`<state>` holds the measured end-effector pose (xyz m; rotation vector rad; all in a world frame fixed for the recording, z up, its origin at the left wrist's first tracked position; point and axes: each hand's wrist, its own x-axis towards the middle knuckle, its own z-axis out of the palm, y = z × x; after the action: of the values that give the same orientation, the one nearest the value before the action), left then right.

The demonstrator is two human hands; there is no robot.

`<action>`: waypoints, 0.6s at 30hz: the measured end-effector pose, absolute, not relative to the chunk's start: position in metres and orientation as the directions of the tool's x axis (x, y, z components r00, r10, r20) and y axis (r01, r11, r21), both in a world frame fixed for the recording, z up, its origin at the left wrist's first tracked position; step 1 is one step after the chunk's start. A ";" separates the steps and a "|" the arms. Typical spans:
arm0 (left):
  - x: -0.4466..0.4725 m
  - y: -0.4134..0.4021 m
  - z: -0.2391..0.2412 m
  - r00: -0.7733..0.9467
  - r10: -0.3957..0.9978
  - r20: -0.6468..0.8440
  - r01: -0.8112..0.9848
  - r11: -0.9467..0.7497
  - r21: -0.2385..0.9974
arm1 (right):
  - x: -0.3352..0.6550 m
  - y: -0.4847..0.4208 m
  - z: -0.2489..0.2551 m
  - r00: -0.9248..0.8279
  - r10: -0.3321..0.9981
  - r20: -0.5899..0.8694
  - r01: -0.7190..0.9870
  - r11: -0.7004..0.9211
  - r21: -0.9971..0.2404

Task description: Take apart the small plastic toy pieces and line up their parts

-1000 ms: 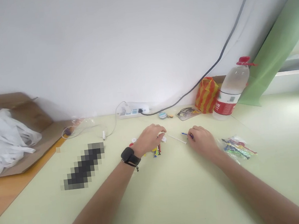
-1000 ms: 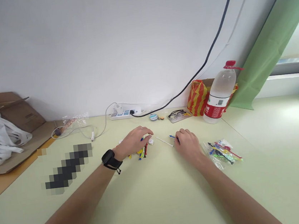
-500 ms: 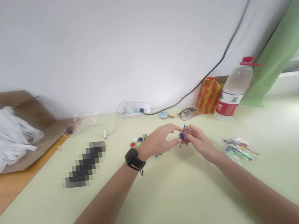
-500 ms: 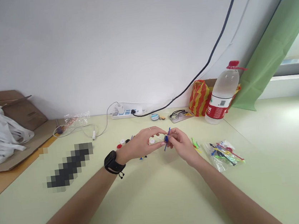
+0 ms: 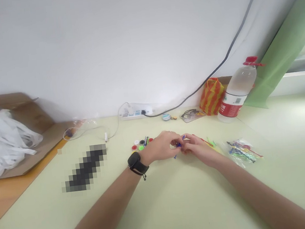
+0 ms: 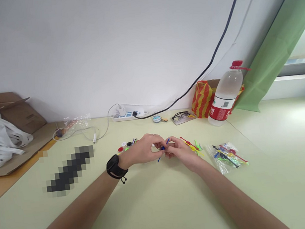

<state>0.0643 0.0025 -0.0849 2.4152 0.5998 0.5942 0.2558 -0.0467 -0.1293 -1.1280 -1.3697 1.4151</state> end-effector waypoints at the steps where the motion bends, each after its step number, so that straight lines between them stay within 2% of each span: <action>1: 0.064 0.002 -0.085 0.802 0.534 0.267 0.277 -0.730 0.625 | 0.256 -0.047 -0.130 -0.246 0.967 -0.070 0.047 -0.060 -0.997; 4: 0.064 0.002 -0.088 0.798 0.550 0.246 0.286 -0.705 0.649 | 0.257 -0.048 -0.134 -0.239 0.965 -0.111 0.229 -0.055 -0.972; 8: 0.063 0.002 -0.093 0.789 0.577 0.211 0.320 -0.679 0.660 | 0.263 -0.045 -0.144 -0.189 0.980 0.056 0.516 0.147 -0.844; 11: 0.064 0.001 -0.098 0.827 0.539 0.162 0.322 -0.689 0.649 | 0.268 -0.041 -0.150 -0.131 0.983 0.125 0.673 0.181 -0.718; 14: 0.066 0.000 -0.106 0.854 0.502 0.138 0.310 -0.703 0.641 | 0.273 -0.038 -0.153 -0.080 0.982 0.170 0.747 0.172 -0.642; 18: 0.064 0.007 -0.115 0.836 0.528 0.147 0.360 -0.731 0.579 | 0.276 -0.034 -0.158 -0.077 0.968 0.239 0.745 0.215 -0.632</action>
<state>0.0638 0.0069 -0.1154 2.4667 0.6502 0.4106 0.2763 -0.0339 -0.1581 -1.5826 -1.8757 0.4642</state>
